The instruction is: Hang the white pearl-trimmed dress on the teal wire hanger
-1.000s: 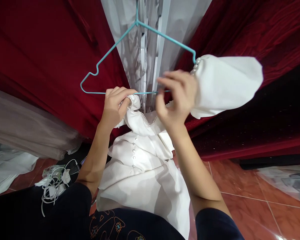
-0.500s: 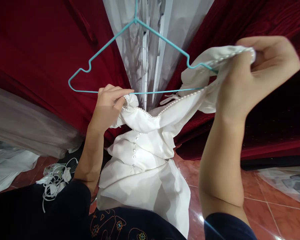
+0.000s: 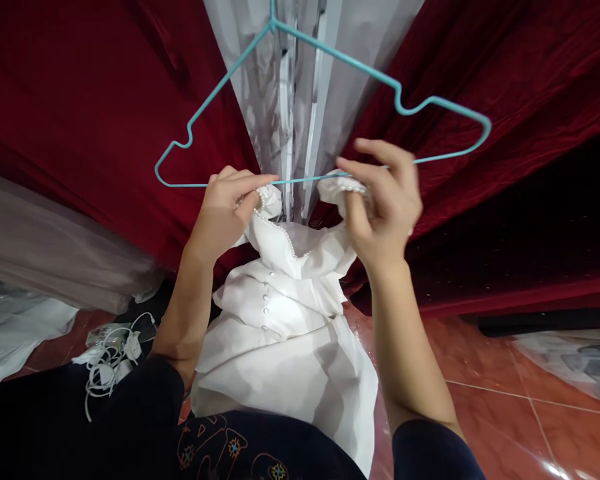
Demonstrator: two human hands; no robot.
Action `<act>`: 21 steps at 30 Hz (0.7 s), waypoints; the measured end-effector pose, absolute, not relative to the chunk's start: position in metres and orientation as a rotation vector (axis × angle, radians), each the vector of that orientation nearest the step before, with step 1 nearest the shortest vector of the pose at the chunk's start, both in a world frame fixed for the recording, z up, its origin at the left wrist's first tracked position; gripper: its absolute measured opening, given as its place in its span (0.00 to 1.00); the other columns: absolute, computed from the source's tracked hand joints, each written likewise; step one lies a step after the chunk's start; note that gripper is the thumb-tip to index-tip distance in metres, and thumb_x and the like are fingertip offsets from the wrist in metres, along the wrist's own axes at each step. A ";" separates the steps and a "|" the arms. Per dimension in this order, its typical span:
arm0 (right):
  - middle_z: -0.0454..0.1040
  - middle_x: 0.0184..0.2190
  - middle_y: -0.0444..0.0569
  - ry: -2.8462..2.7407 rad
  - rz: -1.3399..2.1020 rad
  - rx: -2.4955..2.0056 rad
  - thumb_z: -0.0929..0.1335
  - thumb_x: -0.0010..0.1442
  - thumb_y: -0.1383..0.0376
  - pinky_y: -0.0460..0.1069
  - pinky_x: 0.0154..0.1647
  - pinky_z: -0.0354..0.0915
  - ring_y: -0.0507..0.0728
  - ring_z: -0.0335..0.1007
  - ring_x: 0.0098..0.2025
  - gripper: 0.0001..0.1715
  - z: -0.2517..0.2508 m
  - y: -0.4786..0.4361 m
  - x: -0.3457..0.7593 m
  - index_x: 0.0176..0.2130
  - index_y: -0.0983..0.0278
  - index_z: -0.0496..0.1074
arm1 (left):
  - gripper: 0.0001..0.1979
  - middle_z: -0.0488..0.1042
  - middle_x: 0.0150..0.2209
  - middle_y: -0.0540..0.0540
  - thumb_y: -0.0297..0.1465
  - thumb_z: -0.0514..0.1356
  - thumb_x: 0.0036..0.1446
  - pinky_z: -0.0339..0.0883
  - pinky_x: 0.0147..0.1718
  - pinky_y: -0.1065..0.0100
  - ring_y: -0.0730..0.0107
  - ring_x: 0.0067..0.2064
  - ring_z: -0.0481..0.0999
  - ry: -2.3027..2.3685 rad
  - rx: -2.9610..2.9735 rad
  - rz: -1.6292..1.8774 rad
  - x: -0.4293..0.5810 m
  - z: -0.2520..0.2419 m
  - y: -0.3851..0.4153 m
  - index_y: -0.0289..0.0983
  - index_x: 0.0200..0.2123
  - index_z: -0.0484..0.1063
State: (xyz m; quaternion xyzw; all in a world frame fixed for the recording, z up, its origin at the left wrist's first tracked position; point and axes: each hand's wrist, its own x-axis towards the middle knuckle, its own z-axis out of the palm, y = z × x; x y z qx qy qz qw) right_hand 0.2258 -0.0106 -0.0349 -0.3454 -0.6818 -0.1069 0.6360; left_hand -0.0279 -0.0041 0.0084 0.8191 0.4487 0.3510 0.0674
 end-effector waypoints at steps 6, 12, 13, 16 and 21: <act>0.76 0.41 0.51 -1.612 -0.063 -0.958 0.63 0.76 0.54 0.61 0.55 0.75 0.60 0.75 0.47 0.18 -0.061 0.019 0.212 0.47 0.58 0.79 | 0.24 0.83 0.55 0.48 0.22 0.55 0.72 0.64 0.67 0.47 0.57 0.57 0.77 1.266 2.607 1.153 -0.034 -0.014 0.007 0.47 0.62 0.79; 0.75 0.41 0.51 -1.573 -0.100 -0.897 0.63 0.76 0.53 0.61 0.54 0.75 0.59 0.75 0.48 0.18 -0.067 0.030 0.200 0.47 0.58 0.78 | 0.11 0.78 0.45 0.43 0.34 0.57 0.73 0.73 0.53 0.53 0.56 0.50 0.79 1.489 2.210 1.994 -0.049 -0.052 0.003 0.43 0.48 0.80; 0.75 0.41 0.51 -1.572 -0.097 -0.890 0.63 0.76 0.53 0.60 0.54 0.75 0.59 0.75 0.48 0.18 -0.066 0.028 0.199 0.47 0.58 0.79 | 0.11 0.76 0.42 0.44 0.35 0.57 0.73 0.74 0.49 0.56 0.59 0.46 0.79 1.534 2.094 2.060 -0.055 -0.056 0.003 0.43 0.49 0.79; 0.76 0.41 0.50 -1.548 -0.088 -0.846 0.64 0.75 0.57 0.60 0.54 0.75 0.58 0.76 0.47 0.16 -0.062 0.021 0.198 0.48 0.57 0.80 | 0.10 0.72 0.39 0.47 0.35 0.55 0.71 0.71 0.39 0.64 0.66 0.39 0.77 1.672 1.784 2.080 -0.077 -0.066 0.012 0.41 0.51 0.73; 0.79 0.41 0.49 -1.544 -0.071 -0.844 0.67 0.71 0.62 0.57 0.51 0.75 0.57 0.78 0.46 0.13 -0.053 0.007 0.203 0.46 0.59 0.82 | 0.07 0.70 0.39 0.49 0.38 0.54 0.73 0.71 0.43 0.64 0.70 0.41 0.76 1.527 1.481 2.241 -0.139 -0.068 0.059 0.41 0.47 0.61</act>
